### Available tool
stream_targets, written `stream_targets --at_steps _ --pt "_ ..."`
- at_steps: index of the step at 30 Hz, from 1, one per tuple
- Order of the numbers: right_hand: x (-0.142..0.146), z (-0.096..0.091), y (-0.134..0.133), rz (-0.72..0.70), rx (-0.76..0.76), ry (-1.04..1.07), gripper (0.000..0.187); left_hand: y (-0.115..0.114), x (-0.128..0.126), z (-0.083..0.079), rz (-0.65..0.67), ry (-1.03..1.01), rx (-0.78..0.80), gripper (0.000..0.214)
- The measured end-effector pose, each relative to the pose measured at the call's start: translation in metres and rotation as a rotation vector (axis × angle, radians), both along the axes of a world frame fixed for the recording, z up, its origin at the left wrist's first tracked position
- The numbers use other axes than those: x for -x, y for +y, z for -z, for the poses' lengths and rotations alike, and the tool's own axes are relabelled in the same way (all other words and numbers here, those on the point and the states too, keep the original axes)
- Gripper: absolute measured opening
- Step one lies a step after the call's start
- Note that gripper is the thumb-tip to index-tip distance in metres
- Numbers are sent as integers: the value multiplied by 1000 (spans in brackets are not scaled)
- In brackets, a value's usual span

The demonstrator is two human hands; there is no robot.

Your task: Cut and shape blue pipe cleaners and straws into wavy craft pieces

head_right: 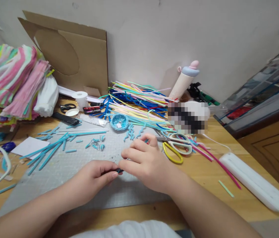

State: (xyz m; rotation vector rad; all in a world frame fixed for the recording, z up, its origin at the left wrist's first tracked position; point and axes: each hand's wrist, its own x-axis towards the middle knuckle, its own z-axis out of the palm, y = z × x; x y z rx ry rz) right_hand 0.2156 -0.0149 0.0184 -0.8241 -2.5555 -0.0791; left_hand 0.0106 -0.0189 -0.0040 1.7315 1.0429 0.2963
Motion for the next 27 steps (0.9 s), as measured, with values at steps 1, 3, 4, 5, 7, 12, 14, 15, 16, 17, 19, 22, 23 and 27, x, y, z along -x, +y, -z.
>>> stream_targets --at_steps 1,3,4,5,7,12,14,15,16,17,19,22,23,27 --pt "0 -1 1 -16 38 10 19 -1 0 -1 39 4 -22 26" --pt "0 -1 5 -47 149 24 19 -3 1 -2 114 -1 -56 26" --pt "0 0 7 -63 213 26 18 -4 1 -3 144 -5 -74 26" --pt "0 1 9 -78 276 30 17 -4 2 -4 171 -11 -90 27" --pt "0 3 13 -106 385 54 15 -6 3 -5 200 -25 -116 26" --pt "2 8 15 -74 493 172 13 -3 7 -11 79 -109 -114 20" --pt "5 10 14 -16 458 197 12 -1 8 -12 -40 -139 -99 19" --pt "6 12 13 17 427 204 12 1 8 -13 -104 -152 -99 18" --pt "9 14 11 47 393 203 12 2 8 -12 -169 -163 -108 18" --pt "11 16 9 78 352 195 13 3 8 -12 -231 -172 -125 18" --pt "17 20 5 119 257 160 16 6 7 -9 -341 -179 -169 20" --pt "25 23 -3 118 144 97 17 7 7 -6 -438 -158 -239 20" --pt "27 23 -6 110 122 84 17 7 7 -5 -448 -143 -258 19" --pt "32 20 -14 82 51 49 17 5 10 1 -404 -26 -402 18"
